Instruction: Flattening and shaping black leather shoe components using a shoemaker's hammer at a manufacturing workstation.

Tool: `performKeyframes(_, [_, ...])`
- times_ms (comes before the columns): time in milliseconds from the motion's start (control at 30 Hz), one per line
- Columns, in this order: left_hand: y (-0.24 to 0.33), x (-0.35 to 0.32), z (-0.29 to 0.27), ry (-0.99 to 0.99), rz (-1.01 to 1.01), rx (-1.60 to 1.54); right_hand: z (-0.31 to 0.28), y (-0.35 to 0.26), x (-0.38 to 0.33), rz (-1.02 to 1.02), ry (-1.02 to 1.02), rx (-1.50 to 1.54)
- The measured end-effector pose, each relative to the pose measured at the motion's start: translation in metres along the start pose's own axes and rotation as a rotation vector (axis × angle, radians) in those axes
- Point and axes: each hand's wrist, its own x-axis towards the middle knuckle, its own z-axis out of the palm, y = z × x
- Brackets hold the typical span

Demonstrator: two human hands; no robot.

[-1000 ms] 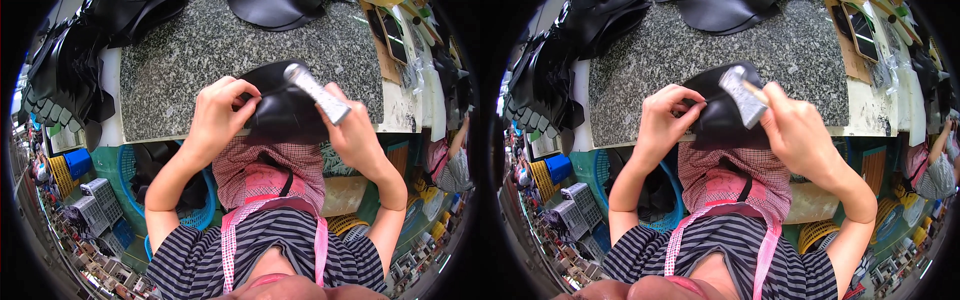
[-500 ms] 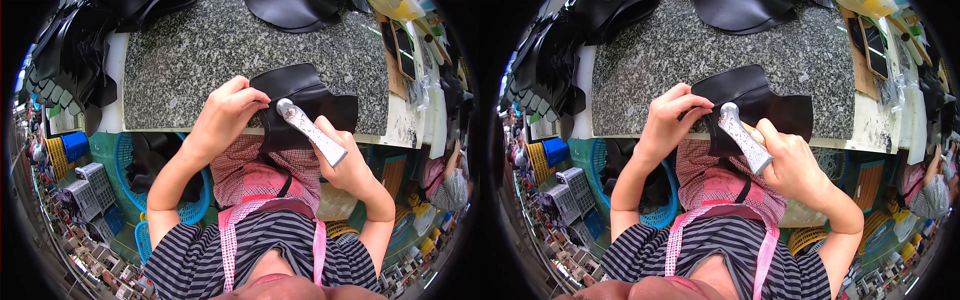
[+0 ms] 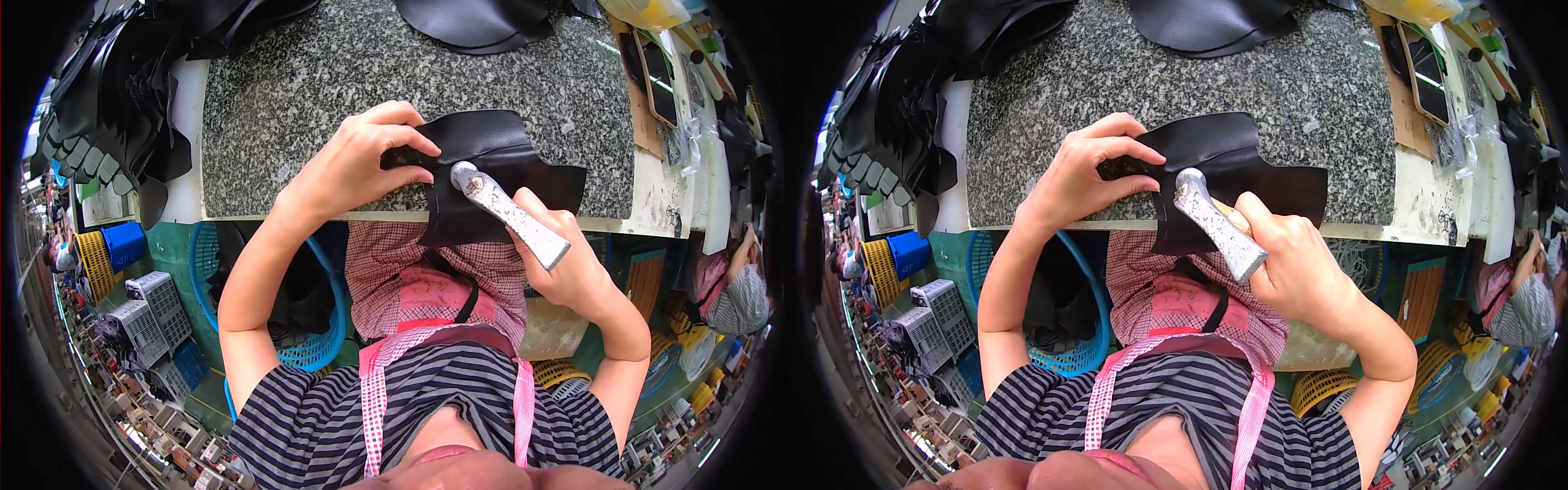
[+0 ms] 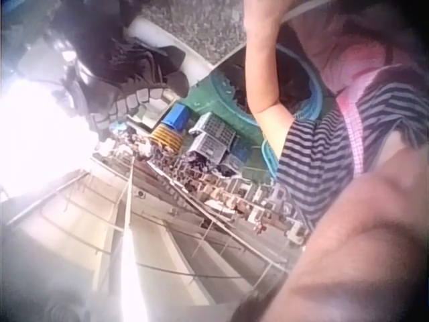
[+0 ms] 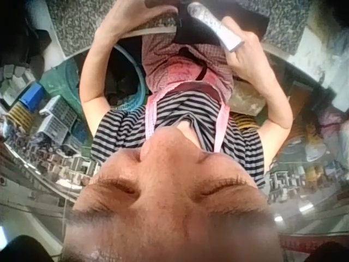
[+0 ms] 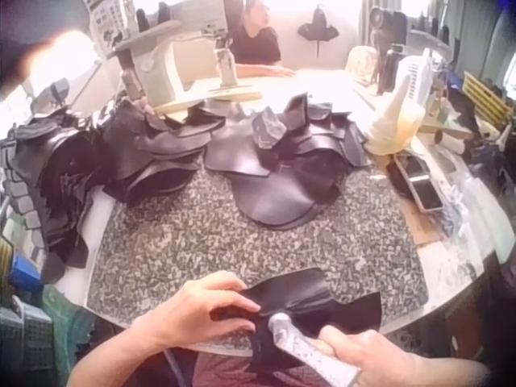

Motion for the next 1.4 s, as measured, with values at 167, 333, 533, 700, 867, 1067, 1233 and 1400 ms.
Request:
performKeyframes(167, [-0.006,0.008,-0.003,-0.032,0.058,-0.022,-0.009,-0.004,0.004,0.017,-0.045,-0.014])
performKeyframes(333, [-0.01,0.005,-0.003,-0.051,0.065,-0.046,-0.024,-0.017,0.013,-0.012,-0.075,-0.091])
performKeyframes(533, [-0.01,0.008,-0.003,-0.047,0.087,-0.056,-0.014,-0.021,0.018,-0.054,0.013,-0.125])
performKeyframes(700, [-0.013,0.004,-0.003,-0.023,0.107,-0.047,-0.02,-0.036,0.018,-0.178,0.225,-0.149])
performKeyframes(867, [-0.012,0.006,-0.002,-0.04,0.097,-0.071,-0.006,-0.02,0.025,-0.014,-0.072,-0.192])
performKeyframes(1067, [-0.01,0.008,-0.001,-0.05,0.089,-0.099,-0.002,-0.026,0.025,-0.02,-0.069,-0.168])
performKeyframes(1233, [-0.012,0.004,-0.002,-0.053,0.068,-0.093,-0.011,-0.042,0.033,-0.082,-0.015,-0.163])
performKeyframes(1400, [-0.011,0.005,-0.002,-0.058,0.085,-0.085,-0.002,-0.035,0.036,-0.023,-0.116,-0.191])
